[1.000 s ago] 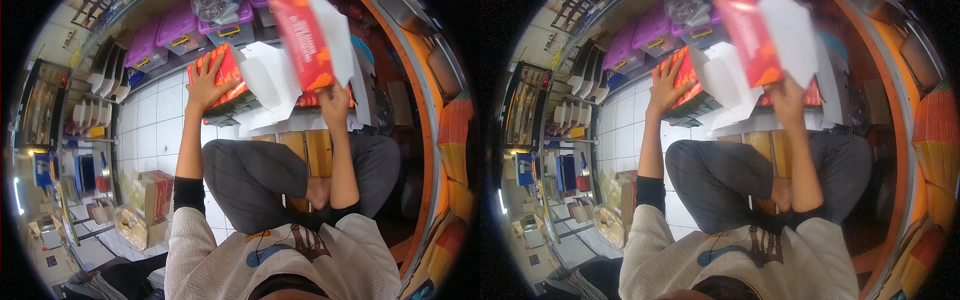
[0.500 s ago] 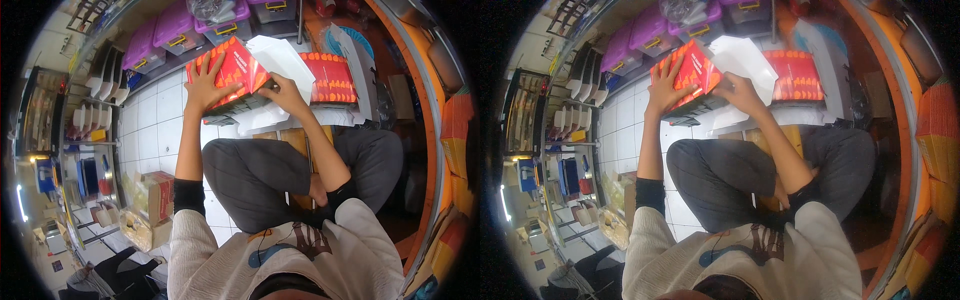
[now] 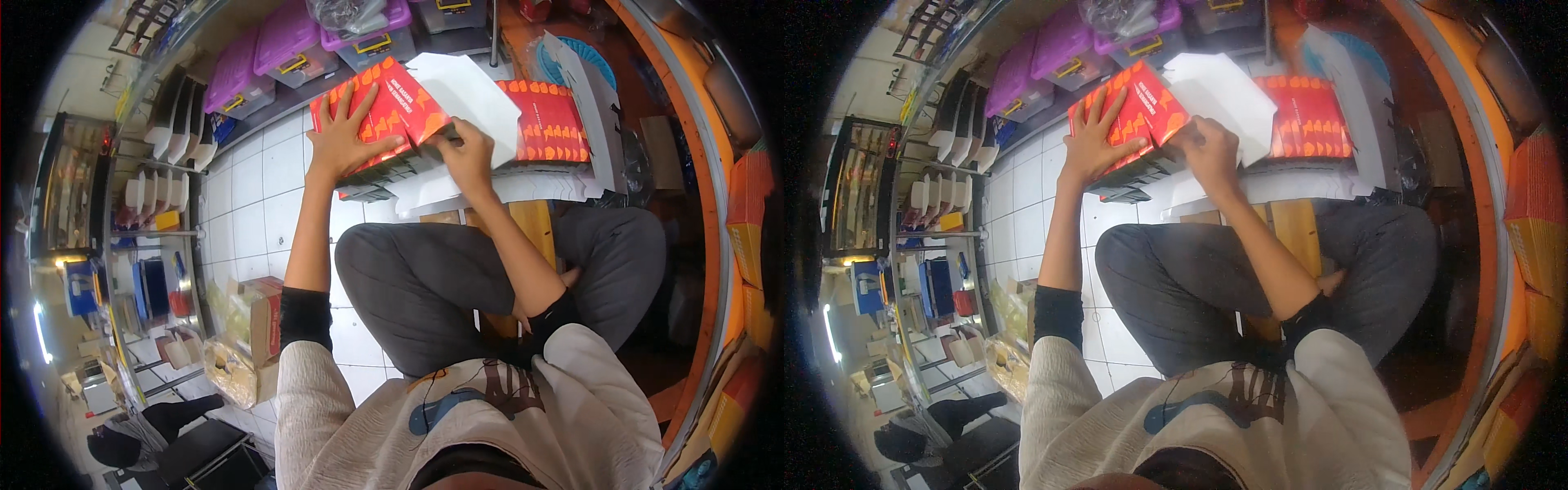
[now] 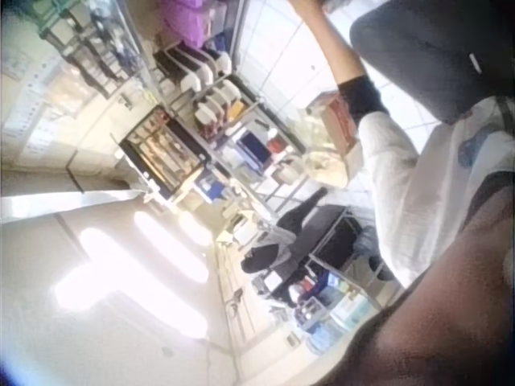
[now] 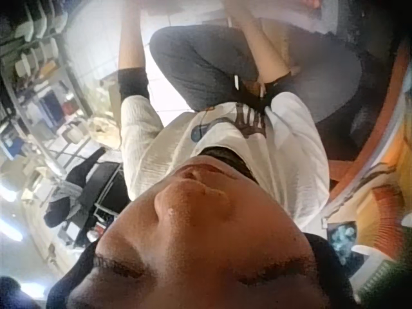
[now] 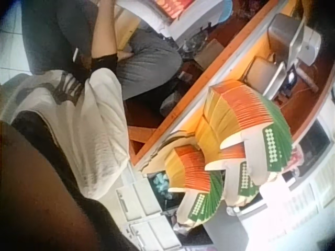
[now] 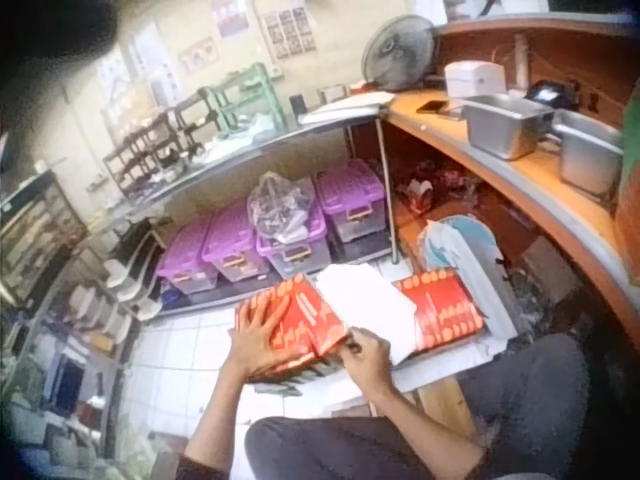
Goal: The person sits cross-legged and assembles small rectangular boxes by folding flat cardboard pieces into shape. They insert the folded boxes into red and green printed sleeves and stack the finished items on a pile. The person occasionally reaches for new cardboard pieces and sleeves from nearby stacks.
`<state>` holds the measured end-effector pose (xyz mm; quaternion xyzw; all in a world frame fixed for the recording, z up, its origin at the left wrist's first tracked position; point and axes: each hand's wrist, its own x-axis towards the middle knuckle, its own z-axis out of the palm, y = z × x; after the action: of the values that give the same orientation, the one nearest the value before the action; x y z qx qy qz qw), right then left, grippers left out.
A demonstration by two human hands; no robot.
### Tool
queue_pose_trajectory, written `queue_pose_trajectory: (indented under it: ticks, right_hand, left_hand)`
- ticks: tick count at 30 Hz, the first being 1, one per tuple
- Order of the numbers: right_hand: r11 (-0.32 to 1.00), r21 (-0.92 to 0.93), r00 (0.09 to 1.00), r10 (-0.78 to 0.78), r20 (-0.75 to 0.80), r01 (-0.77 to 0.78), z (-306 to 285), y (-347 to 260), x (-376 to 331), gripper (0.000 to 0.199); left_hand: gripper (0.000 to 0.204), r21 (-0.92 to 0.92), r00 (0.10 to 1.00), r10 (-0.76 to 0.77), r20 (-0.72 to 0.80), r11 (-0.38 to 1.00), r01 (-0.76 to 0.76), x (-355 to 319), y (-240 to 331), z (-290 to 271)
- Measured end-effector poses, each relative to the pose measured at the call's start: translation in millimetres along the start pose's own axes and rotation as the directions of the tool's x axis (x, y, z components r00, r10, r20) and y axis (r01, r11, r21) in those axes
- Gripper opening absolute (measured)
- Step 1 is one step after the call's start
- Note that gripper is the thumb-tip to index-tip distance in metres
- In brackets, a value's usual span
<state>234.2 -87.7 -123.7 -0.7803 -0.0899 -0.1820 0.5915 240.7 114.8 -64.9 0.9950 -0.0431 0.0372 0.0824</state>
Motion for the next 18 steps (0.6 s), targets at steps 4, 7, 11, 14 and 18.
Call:
queue_pose_trajectory:
  ticks: [4, 7, 11, 14, 18]
  right_hand:
    - [0.999, -0.046, 1.0, 0.006, 0.004, -0.006, -3.9, 0.6, -2.3, 0.021]
    - [0.996, -0.073, 0.996, -0.051, -0.07, 0.046, 8.5, -3.1, -13.1, 0.023]
    - [0.995, -0.098, 0.997, -0.041, -0.071, 0.034, 17.7, -6.2, -15.1, 0.022]
    - [0.993, -0.081, 0.993, 0.083, -0.088, -0.09, 19.0, -16.1, -13.6, 0.02]
    - [0.999, 0.043, 1.0, -0.005, -0.029, 0.006, 22.8, -2.6, -5.6, 0.018]
  left_hand:
    - [0.103, 0.009, 1.0, 0.004, 0.01, 1.0, -0.004, 0.3, 1.8, -0.4]
    - [0.103, 0.011, 1.0, 0.012, 0.025, 1.0, -0.012, 1.1, 5.7, -3.6]
    - [0.104, 0.023, 1.0, -0.002, 0.025, 1.0, 0.001, -0.4, 6.0, -1.8]
    - [0.104, 0.022, 1.0, 0.001, 0.02, 1.0, -0.002, -0.3, 10.1, -3.4]
    - [0.104, 0.031, 1.0, 0.006, 0.017, 1.0, -0.006, -0.6, 15.1, -3.2]
